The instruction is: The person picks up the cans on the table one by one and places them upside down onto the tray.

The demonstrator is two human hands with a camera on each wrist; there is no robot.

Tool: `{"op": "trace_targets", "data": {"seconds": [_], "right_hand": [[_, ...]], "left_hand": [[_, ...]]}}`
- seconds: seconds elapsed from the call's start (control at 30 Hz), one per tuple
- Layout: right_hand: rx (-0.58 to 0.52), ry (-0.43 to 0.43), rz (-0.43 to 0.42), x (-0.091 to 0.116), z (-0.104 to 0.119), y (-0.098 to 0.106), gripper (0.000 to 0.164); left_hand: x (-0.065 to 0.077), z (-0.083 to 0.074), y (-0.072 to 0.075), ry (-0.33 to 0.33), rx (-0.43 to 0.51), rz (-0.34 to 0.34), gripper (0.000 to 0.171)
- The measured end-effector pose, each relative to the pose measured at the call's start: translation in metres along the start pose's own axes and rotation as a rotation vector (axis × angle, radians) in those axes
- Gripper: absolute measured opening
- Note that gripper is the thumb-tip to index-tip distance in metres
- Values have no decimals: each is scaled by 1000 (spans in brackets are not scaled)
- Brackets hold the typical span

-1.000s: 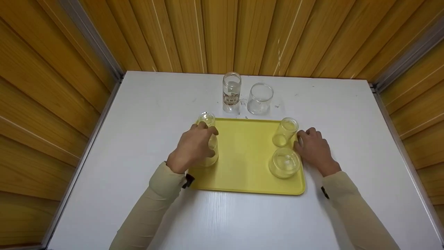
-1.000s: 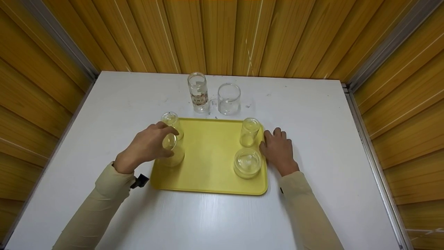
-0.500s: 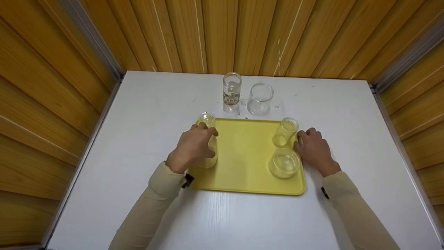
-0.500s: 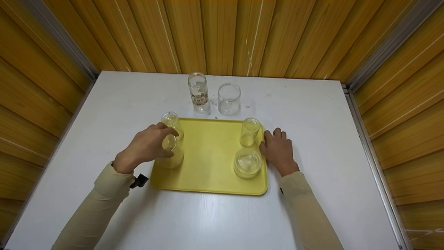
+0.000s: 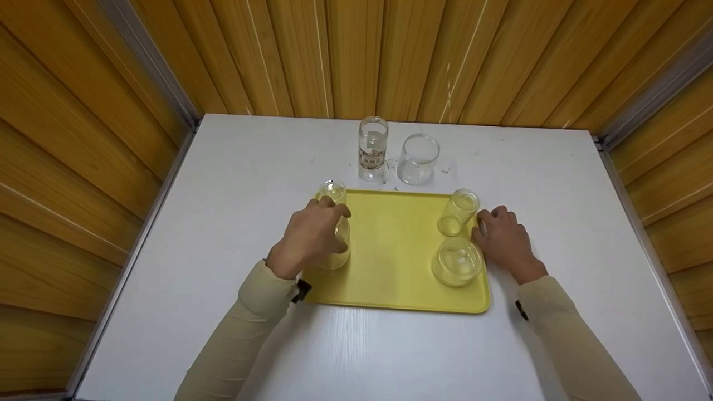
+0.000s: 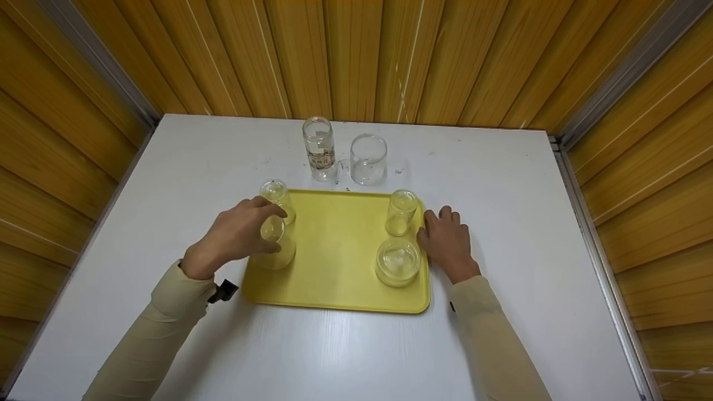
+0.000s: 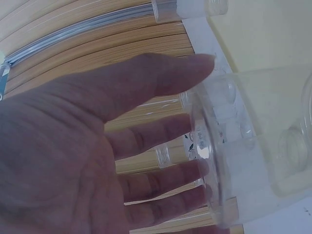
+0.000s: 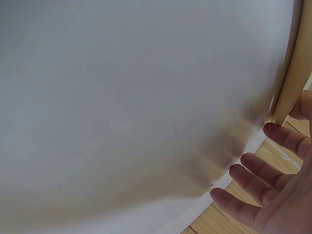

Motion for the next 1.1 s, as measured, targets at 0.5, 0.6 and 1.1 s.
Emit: {"op": "trace_targets", "data": {"seconds": [0.5, 0.6, 1.1], "right_hand": [[1, 10, -7, 0, 1, 1, 34], [-1, 3, 1, 0, 1, 1, 35], [-4, -14, -7, 0, 2, 0, 37]], "left_hand": [[-2, -7, 13, -19, -4, -65, 53], [-6, -9, 17, -21, -9, -74, 52], [-35, -16, 37, 7, 46, -150, 60]]}}
Point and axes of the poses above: each hand's wrist, its own x-axis away from the middle knuckle, its own y-axis out of the back of the hand, z = x × y, the point moved 3 cm from there along -x, towards the middle knuckle, and after that the axes turned 6 degrees about -x, right-handed, at the moved point
